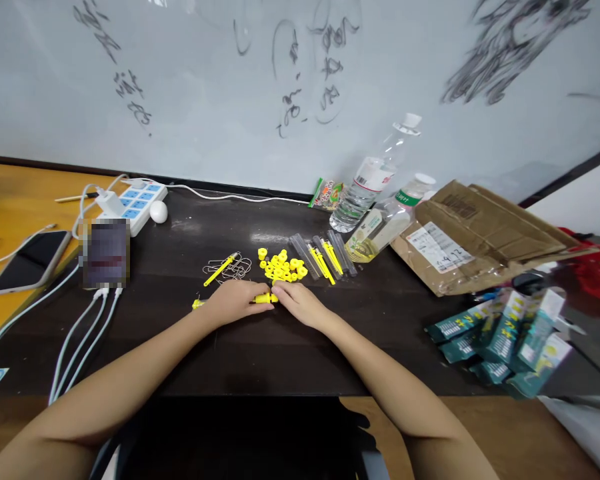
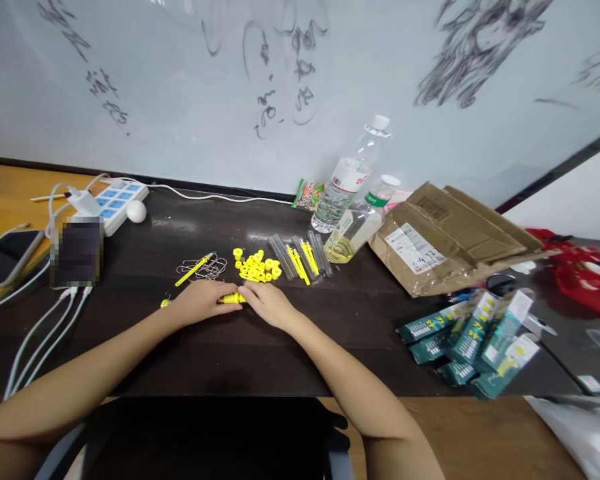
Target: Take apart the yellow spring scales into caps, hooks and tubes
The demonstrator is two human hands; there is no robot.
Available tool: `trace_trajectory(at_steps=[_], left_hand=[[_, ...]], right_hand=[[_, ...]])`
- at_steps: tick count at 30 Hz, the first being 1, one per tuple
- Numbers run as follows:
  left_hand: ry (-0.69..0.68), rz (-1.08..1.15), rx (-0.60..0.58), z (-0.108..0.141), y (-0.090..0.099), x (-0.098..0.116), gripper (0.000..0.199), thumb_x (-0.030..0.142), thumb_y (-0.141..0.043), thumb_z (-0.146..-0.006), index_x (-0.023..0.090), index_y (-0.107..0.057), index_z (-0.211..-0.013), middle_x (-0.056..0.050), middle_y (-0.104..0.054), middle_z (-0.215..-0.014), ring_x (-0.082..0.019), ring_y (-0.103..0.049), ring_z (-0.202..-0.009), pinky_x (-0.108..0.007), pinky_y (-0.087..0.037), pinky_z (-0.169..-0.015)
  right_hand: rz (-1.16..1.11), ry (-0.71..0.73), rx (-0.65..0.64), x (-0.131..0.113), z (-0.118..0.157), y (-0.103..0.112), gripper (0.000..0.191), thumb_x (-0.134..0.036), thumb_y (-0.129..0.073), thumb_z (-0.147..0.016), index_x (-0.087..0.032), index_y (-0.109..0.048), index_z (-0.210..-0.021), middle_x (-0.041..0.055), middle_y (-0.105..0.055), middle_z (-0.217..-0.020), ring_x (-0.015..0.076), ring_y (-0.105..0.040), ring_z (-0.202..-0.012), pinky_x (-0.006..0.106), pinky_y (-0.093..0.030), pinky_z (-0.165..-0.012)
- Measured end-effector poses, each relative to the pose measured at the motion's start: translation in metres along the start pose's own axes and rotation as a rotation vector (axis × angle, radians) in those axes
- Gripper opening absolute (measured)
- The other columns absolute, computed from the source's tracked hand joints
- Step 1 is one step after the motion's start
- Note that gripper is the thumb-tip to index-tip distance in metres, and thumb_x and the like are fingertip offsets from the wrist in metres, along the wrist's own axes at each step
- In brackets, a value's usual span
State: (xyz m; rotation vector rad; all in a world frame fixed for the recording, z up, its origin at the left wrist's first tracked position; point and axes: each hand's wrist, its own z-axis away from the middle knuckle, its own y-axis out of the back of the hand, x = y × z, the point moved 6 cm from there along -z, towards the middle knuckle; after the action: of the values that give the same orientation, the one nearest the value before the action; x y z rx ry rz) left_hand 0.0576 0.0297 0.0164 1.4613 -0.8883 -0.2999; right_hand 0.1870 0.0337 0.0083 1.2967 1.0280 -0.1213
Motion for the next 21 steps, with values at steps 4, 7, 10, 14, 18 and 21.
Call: trace_trajectory(at_steps=[4, 7, 10, 14, 18, 21], left_hand=[[0.032, -0.163, 0.093, 0.001, -0.004, 0.005, 0.039, 0.054, -0.041, -0.091, 0.020, -0.060, -0.096, -0.004, -0.066, -0.084, -0.019, -0.062, -0.078, -0.023, -0.036, -0.062], [0.044, -0.174, 0.106, 0.001, -0.002, 0.004, 0.040, 0.055, -0.040, -0.091, 0.021, -0.060, -0.096, -0.003, -0.066, -0.083, -0.018, -0.062, -0.078, -0.023, -0.037, -0.062], [0.034, -0.104, 0.062, 0.000, 0.002, 0.002, 0.039, 0.054, -0.040, -0.092, 0.022, -0.061, -0.098, -0.003, -0.067, -0.084, -0.018, -0.063, -0.077, -0.023, -0.036, -0.062], [0.000, 0.001, -0.006, -0.001, 0.005, 0.001, 0.041, 0.054, -0.038, -0.093, 0.021, -0.061, -0.097, -0.002, -0.068, -0.083, -0.017, -0.063, -0.074, -0.022, -0.035, -0.060], [-0.026, -0.050, -0.017, 0.000, 0.006, 0.004, 0.039, 0.052, -0.038, -0.093, 0.020, -0.061, -0.097, -0.002, -0.068, -0.080, -0.017, -0.063, -0.070, -0.022, -0.033, -0.057], [-0.033, -0.118, 0.055, 0.000, 0.006, 0.005, 0.038, 0.052, -0.041, -0.092, 0.020, -0.061, -0.097, -0.002, -0.069, -0.080, -0.017, -0.063, -0.071, -0.022, -0.034, -0.058]], right_hand=[[0.038, -0.026, 0.015, 0.003, -0.001, -0.004, 0.034, -0.040, -0.035, -0.096, -0.019, -0.048, -0.072, -0.0004, -0.052, -0.068, 0.0132, -0.048, -0.064, 0.025, -0.030, -0.062], [-0.038, -0.011, 0.020, 0.003, -0.001, -0.005, 0.032, -0.039, -0.034, -0.096, -0.020, -0.045, -0.073, -0.0017, -0.048, -0.068, 0.0126, -0.046, -0.064, 0.025, -0.032, -0.063], [-0.131, 0.030, 0.017, 0.001, 0.000, -0.003, 0.028, -0.038, -0.037, -0.095, -0.020, -0.044, -0.075, -0.0025, -0.047, -0.070, 0.0118, -0.044, -0.065, 0.024, -0.033, -0.063], [-0.334, 0.081, -0.001, 0.001, 0.000, 0.000, 0.021, -0.039, -0.048, -0.090, -0.020, -0.045, -0.084, -0.0029, -0.047, -0.073, 0.0108, -0.044, -0.064, 0.024, -0.035, -0.061], [-0.518, 0.028, -0.099, 0.005, 0.000, -0.004, 0.025, -0.042, -0.054, -0.087, -0.021, -0.042, -0.088, -0.0062, -0.045, -0.064, 0.0091, -0.042, -0.053, 0.022, -0.033, -0.052], [-0.440, 0.019, -0.036, 0.002, 0.000, -0.001, 0.024, -0.043, -0.050, -0.089, -0.020, -0.043, -0.085, -0.0052, -0.046, -0.065, 0.0096, -0.043, -0.056, 0.023, -0.034, -0.054]])
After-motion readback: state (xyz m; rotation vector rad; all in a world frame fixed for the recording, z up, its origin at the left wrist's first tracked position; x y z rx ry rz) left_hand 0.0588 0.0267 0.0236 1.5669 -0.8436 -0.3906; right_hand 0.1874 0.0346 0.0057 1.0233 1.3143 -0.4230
